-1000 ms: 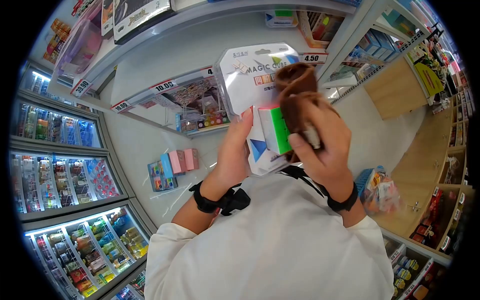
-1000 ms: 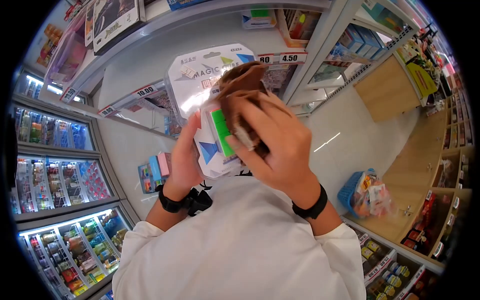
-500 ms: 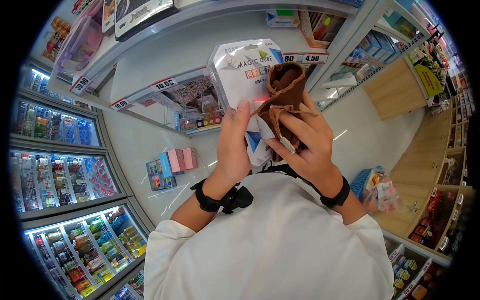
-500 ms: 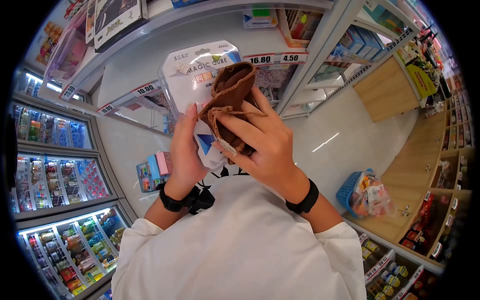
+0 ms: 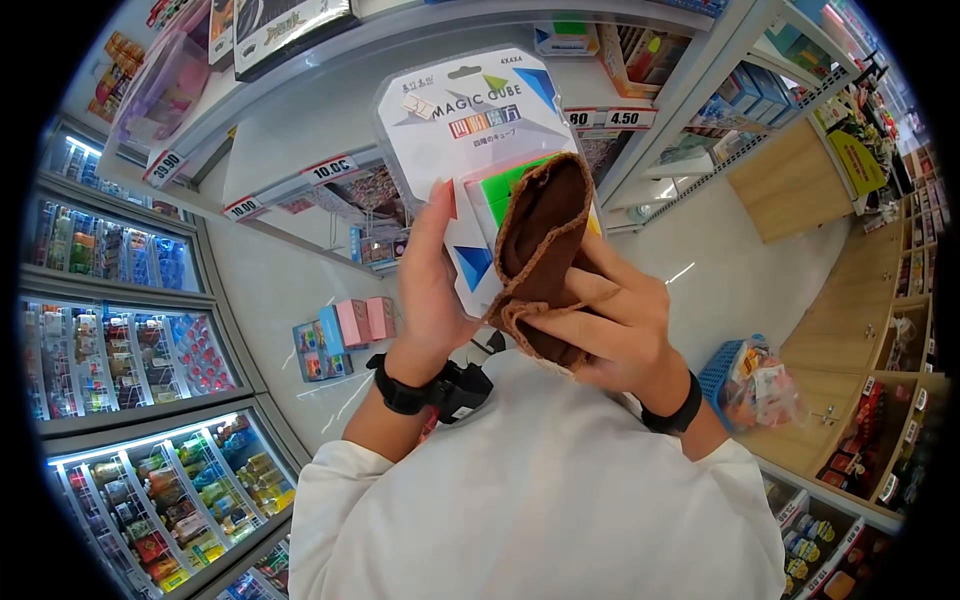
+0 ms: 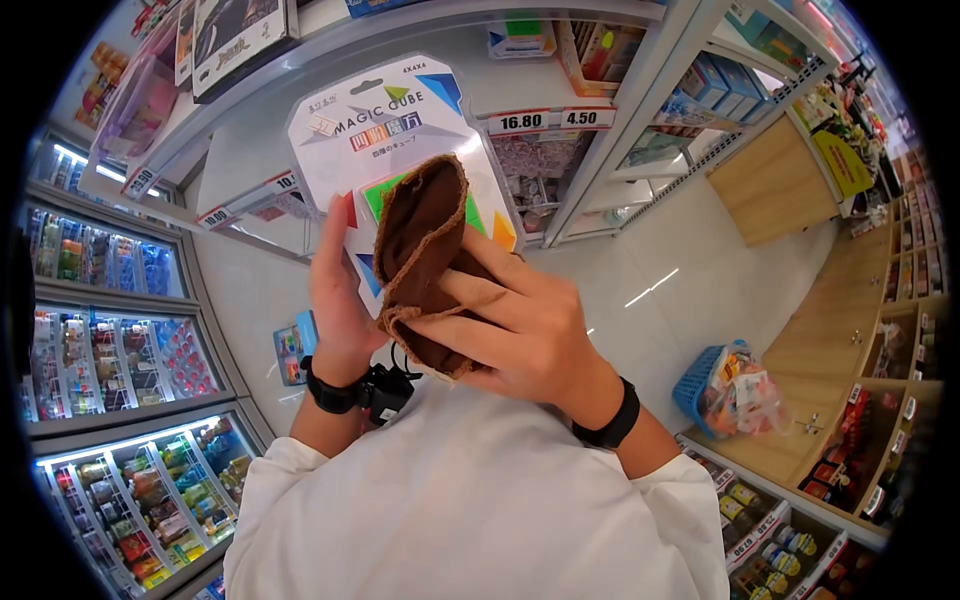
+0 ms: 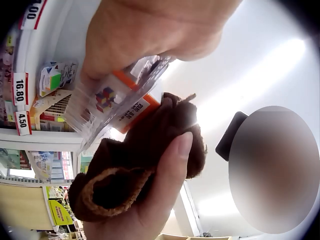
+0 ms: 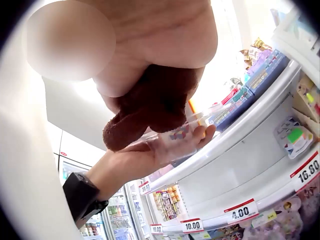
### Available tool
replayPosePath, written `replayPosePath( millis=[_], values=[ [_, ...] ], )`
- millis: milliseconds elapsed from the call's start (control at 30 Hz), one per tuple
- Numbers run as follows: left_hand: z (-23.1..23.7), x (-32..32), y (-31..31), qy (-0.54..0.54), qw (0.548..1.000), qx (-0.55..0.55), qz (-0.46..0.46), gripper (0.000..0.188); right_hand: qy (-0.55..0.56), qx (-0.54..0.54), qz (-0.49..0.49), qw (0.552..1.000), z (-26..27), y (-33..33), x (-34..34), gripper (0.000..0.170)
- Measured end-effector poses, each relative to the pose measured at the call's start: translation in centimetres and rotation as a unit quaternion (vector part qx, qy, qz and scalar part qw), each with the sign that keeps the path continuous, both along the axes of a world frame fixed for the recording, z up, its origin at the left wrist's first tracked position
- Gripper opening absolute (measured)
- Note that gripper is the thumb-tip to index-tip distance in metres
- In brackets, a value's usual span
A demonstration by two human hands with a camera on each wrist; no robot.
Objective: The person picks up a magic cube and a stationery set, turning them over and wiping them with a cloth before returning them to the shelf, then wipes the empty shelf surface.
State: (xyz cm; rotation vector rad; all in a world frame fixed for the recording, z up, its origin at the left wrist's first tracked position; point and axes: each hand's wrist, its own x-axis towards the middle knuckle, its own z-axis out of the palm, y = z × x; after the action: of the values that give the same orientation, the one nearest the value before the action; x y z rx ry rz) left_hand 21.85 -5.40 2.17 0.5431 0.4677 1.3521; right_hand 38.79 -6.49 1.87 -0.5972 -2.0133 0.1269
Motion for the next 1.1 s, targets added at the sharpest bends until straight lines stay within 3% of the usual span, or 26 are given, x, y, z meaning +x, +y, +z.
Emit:
replayPosePath(
  millis=[133, 200, 300, 467, 667, 933, 1067, 1100],
  values=[
    [-0.9, -0.4, -0.1, -0.004, 1.0, 0.001, -0.003, 0.049, -0.016, -0.026, 0.004, 1.0, 0.7, 0.2, 2.1, 0.033],
    [-1.1, -0.8, -0.2, -0.008, 1.0, -0.021, 0.004, 0.048, -0.016, -0.077, -0.1, 0.992, 1.0, 0.3, 3.2, 0.034],
    [-1.3, -1.4, -0.6, -0.088, 0.995, -0.013, -0.043, 0.044, 0.136, -0.179, -0.152, 0.962, 0.9, -0.2, 3.6, 0.03],
    [-1.7, -1.8, -1.1, -0.141, 0.988, 0.011, -0.066, 0.044, 0.202, -0.221, -0.141, 0.944, 1.0, -0.8, 3.6, 0.033],
    [-1.6, -1.8, -1.6, -0.124, 0.989, 0.018, -0.081, 0.044, 0.177, -0.183, -0.113, 0.96, 2.1, -1.3, 2.3, 0.034],
    [-1.6, -2.0, -2.4, -0.064, 0.996, 0.017, -0.059, 0.044, -0.045, 0.024, -0.068, 0.996, 2.3, -0.8, 0.2, 0.044],
    [-1.8, -2.1, -2.6, -0.001, 0.999, 0.027, -0.025, 0.047, -0.08, -0.023, -0.097, 0.992, 1.2, -1.5, -2.3, 0.05],
    [-1.9, -2.3, -2.8, 0.018, 0.999, 0.031, -0.017, 0.047, -0.065, -0.081, -0.098, 0.99, 1.1, -1.7, -2.8, 0.053]
  ],
)
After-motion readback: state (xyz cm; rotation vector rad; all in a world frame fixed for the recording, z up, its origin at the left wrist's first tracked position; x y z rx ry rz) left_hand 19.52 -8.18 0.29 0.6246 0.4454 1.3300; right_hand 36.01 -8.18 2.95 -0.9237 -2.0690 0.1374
